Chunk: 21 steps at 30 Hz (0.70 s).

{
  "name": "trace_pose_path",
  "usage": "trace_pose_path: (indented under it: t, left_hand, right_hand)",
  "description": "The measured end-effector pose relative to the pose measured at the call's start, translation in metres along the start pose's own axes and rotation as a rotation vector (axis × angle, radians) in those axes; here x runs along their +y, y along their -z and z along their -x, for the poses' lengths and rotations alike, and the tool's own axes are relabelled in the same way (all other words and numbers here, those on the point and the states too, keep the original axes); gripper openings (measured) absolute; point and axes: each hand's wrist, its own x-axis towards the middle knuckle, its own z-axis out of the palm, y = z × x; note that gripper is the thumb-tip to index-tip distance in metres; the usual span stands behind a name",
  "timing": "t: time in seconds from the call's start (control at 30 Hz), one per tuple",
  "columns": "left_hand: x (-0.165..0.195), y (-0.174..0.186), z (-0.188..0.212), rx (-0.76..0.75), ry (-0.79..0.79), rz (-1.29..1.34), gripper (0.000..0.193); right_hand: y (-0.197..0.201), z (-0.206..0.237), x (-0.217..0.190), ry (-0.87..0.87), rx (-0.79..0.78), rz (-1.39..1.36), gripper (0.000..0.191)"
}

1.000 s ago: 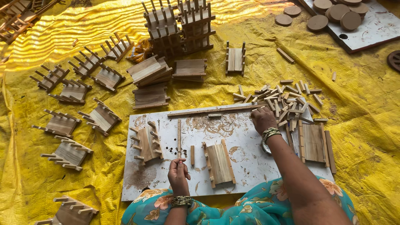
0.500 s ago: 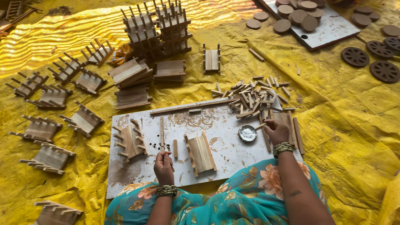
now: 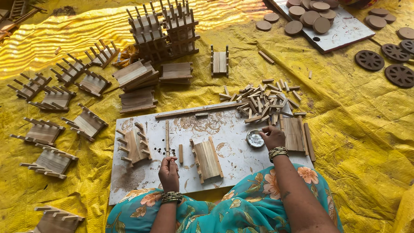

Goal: The person sits on the floor and assembles small wooden furniture pieces, applying glue from a small dish to dowels and inserting the dowels into the slatted wooden frames. They pick sticks from a pile, fit them into the pieces, and set completed frames aside on the tarp.

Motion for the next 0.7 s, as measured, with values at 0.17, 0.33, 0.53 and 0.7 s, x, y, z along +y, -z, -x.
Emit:
trace_pose_path:
  t: [0.17,0.33,0.53,0.7]
  left_hand:
    - [0.0004,-0.0002,0.0010,0.001,0.023,0.008,0.015]
    - [-0.0010,-0.0005,0.0026,-0.002,0.016,0.007,0.015]
    - [-0.0021,-0.0009,0.0020,-0.005,0.009,0.004,0.015]
    - [0.0003,-0.0009,0.0038,-0.001,-0.004,-0.015,0.016]
  right_hand:
    - [-0.0043,0.0004,0.0039,-0.004,-0.028,0.031,0.025]
    - [-0.0046,0.0000,0.0083,-0.013,-0.001,0.097,0.023]
    - [-0.0043,0.0039,0.0065,-0.003,0.028,0.188,0.024]
    - [-0.0036,0.0038,0.0021,-0.031,0.028,0.224,0.025]
